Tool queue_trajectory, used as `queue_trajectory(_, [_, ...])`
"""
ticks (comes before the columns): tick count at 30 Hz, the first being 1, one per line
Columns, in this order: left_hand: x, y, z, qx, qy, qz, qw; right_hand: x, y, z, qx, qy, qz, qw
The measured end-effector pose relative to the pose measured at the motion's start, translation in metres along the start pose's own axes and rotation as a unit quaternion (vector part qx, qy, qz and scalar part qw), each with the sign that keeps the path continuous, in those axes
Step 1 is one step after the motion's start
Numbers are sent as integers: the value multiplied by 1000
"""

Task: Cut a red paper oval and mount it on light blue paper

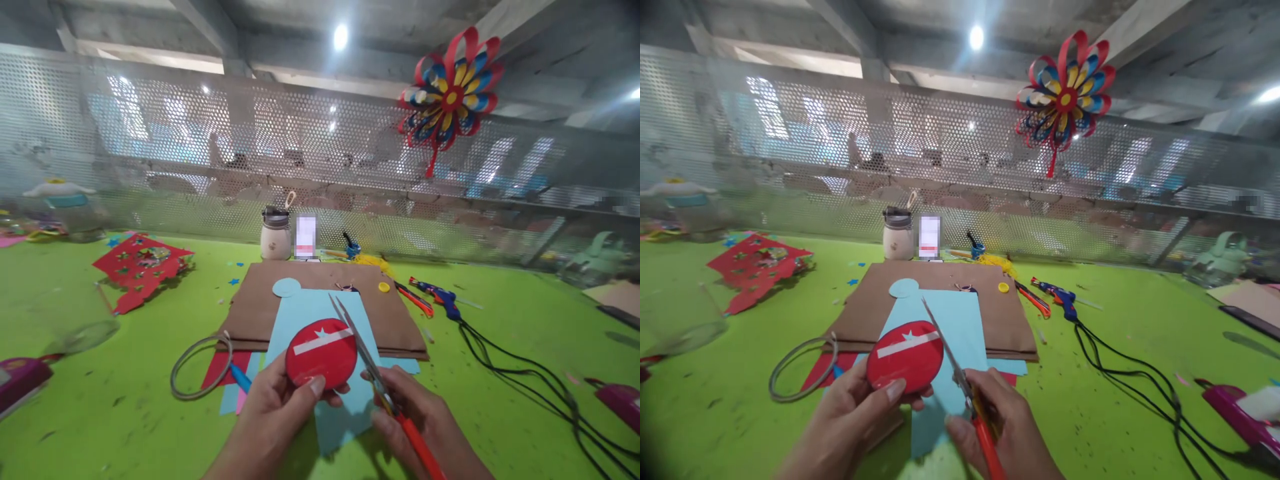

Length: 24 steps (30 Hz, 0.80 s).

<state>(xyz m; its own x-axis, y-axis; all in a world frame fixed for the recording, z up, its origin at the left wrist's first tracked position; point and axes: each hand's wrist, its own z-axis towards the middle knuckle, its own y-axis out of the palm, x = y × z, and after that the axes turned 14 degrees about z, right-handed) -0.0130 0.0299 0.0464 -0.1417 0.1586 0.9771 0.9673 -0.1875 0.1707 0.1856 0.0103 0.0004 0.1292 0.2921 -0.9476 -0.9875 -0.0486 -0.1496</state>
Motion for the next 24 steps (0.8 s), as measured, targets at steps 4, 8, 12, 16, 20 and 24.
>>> queue_trajectory(4, [2, 2, -1, 11, 22, 10, 1000, 0, 2, 0, 10, -9, 21, 1000])
queue_trajectory(8, [2, 3, -2, 5, 42, 30, 999, -2, 3, 0, 11, -14, 26, 999])
queue_trajectory(12, [0, 2, 0, 4, 47, 30, 998, -5, 4, 0, 21, -24, 36, 999])
queue_trajectory(16, [0, 2, -1, 14, 37, 28, 999, -7, 5, 0, 32, -22, 28, 999])
queue_trajectory(20, [2, 4, -2, 12, 40, 38, 998, -9, 5, 0, 31, -19, 20, 999])
queue_trajectory(24, [-1, 1, 1, 11, 58, 41, 997, -10, 5, 0, 27, -24, 15, 999])
